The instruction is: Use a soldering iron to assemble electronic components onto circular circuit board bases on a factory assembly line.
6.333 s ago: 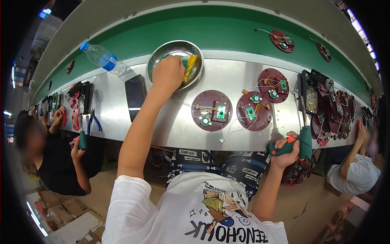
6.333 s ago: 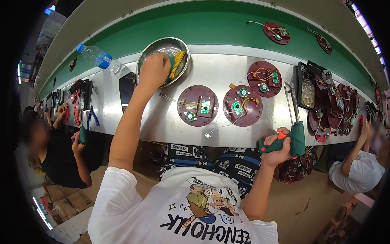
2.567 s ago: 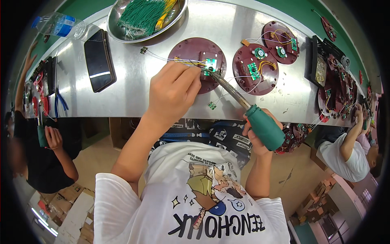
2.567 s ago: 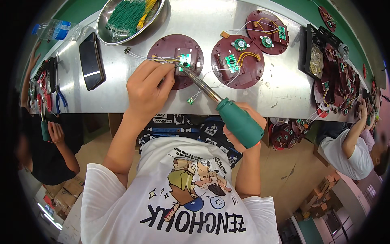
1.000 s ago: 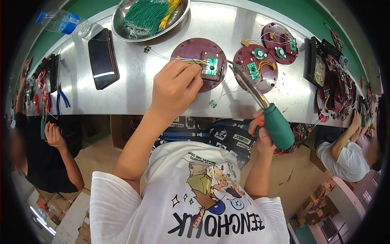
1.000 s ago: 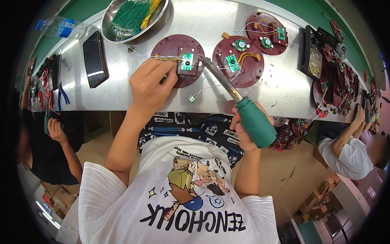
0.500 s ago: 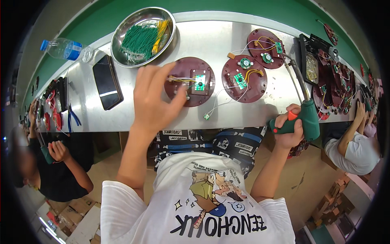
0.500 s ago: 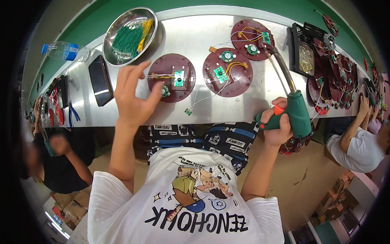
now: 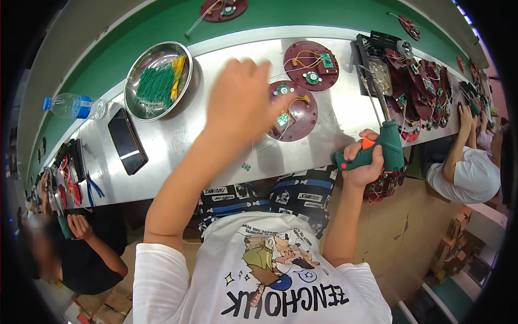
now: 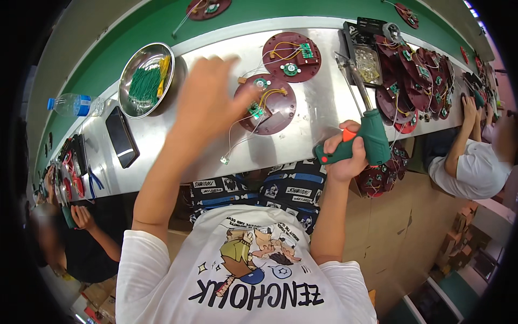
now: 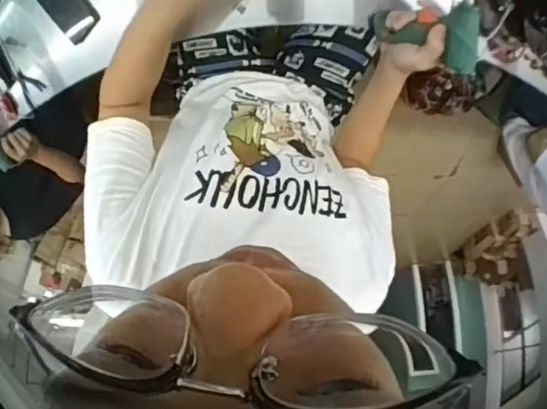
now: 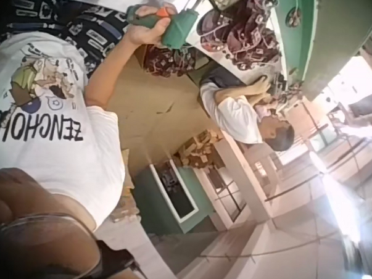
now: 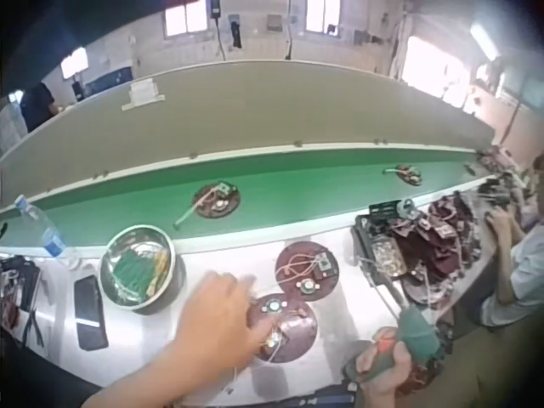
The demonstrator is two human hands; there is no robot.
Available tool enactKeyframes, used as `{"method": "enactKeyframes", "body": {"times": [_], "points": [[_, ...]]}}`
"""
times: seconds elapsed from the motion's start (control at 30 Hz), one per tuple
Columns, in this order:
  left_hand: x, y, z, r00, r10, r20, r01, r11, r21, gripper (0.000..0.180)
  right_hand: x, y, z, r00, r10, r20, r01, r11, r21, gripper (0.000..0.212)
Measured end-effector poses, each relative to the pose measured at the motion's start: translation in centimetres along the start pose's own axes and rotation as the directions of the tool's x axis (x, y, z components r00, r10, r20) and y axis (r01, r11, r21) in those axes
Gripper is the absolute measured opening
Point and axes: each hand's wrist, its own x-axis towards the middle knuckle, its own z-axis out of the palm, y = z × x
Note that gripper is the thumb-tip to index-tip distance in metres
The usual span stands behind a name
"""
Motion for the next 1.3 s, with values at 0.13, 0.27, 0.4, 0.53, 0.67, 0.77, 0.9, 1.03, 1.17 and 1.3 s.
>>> {"method": "enactKeyframes", "body": {"times": [0.13, 0.27, 0.4, 0.53, 0.67, 0.77, 0.9, 1.03, 1.17, 1.3], "points": [[-2.8, 1.3, 1.5, 0.969, 0.029, 0.244, -0.046, 0.997, 0.067, 0.044, 0.0, -0.1, -0.2, 1.000, -0.009, 0.012, 0.009, 1.000, 0.005, 0.035], [-4.1, -1.1, -0.2, 0.958, 0.221, 0.180, -0.197, 0.970, -0.144, 0.042, 0.1, -0.2, -0.1, 0.999, 0.007, 0.040, -0.007, 1.000, 0.006, 0.034], [-4.8, -2.6, -1.5, 0.970, 0.223, 0.099, -0.196, 0.954, -0.229, 0.029, 0.0, -0.2, -0.3, 0.999, 0.015, 0.040, -0.015, 1.000, 0.008, 0.035], [-5.7, -3.7, -1.3, 0.965, 0.246, 0.095, -0.218, 0.947, -0.238, 0.023, 0.1, -0.5, -0.3, 0.997, 0.010, 0.078, -0.008, 1.000, -0.029, 0.035], [-6.4, -3.2, -0.1, 0.964, 0.153, -0.219, -0.187, 0.972, -0.140, 0.019, 0.1, -0.5, 0.0, 0.999, 0.020, 0.048, -0.017, 0.999, -0.046, 0.035], [-6.9, -0.8, 0.5, 0.973, -0.048, -0.226, 0.028, 0.996, -0.087, 0.029, 0.1, -0.3, 0.1, 0.999, 0.007, 0.034, -0.005, 0.999, -0.052, 0.036], [-7.0, -0.6, 1.2, 0.988, -0.149, -0.042, 0.151, 0.986, 0.070, 0.043, 0.2, -0.3, 0.6, 1.000, -0.014, -0.017, 0.013, 0.999, -0.052, 0.037], [-6.0, -3.5, 0.8, 0.997, 0.043, 0.061, -0.034, 0.989, -0.144, 0.043, 0.2, -0.3, 0.1, 0.997, 0.044, 0.066, -0.045, 0.999, 0.013, 0.041], [-4.8, -4.5, -0.3, 0.995, 0.061, 0.077, -0.039, 0.964, -0.261, 0.050, -0.1, 0.2, -1.5, 0.996, 0.021, 0.092, -0.025, 0.999, 0.036, 0.040], [-5.7, -5.6, -1.3, 0.991, -0.107, -0.084, 0.077, 0.951, -0.299, 0.041, -0.1, 0.2, -1.3, 0.998, 0.026, 0.064, -0.027, 0.999, 0.024, 0.038]]}}
